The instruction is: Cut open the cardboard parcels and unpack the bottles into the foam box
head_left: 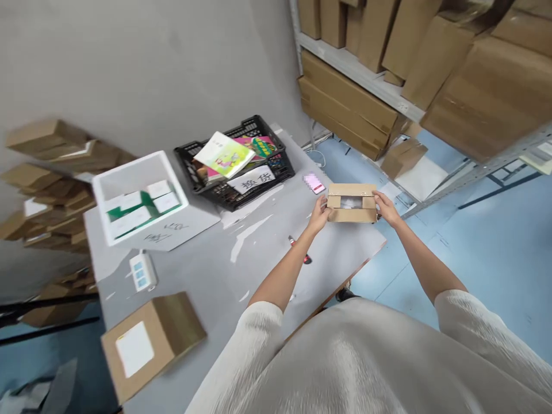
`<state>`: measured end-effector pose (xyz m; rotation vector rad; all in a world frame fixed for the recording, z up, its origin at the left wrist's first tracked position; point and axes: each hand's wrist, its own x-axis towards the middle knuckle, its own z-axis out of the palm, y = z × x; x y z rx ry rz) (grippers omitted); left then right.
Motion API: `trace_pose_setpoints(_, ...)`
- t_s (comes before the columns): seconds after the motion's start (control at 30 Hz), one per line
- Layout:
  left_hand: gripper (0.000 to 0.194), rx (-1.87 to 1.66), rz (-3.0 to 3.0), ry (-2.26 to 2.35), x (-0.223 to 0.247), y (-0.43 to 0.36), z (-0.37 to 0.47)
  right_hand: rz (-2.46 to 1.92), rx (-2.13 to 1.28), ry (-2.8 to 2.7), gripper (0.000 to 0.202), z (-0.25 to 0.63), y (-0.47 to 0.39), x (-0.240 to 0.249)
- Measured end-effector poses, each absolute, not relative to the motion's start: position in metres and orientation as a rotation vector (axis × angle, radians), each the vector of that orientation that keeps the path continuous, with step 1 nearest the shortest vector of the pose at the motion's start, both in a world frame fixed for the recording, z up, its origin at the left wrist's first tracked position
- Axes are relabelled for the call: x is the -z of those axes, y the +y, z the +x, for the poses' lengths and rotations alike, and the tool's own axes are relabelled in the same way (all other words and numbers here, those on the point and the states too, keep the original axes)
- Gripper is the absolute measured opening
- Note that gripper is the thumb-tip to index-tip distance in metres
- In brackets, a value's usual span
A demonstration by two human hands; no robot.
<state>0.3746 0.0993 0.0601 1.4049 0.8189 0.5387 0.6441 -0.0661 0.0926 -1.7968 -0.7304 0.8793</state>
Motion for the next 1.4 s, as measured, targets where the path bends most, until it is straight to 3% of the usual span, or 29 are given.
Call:
trace_pose_setpoints(0.27, 0.073, -0.520, 1.600, 0.703, -0.072, 0.136, 0.533, -1.889, -0.728, -0.527, 0.069, 0.743, -0.102, -0.075)
trace_pose_setpoints(0.67, 0.058, -0.488, 1.627, 0.896, -0.063, 0.130, 0.496, -1.907, -0.881, -0.527, 0.048, 0.736, -0.063, -0.056)
trace_pose_setpoints(0.97, 0.057, -0.565, 1.523, 1.010, -0.066, 0.094, 0.389, -1.835, -1.104, -0.792, 0.038, 0.646, -0.023, -0.053)
trace_pose_setpoints(1.4, 0.049, -0.855, 1.329, 1.289, -0.087, 0.000, 0.109, -1.648, -1.359, -1.265, 0.031, 0.400, 0.010, -0.092)
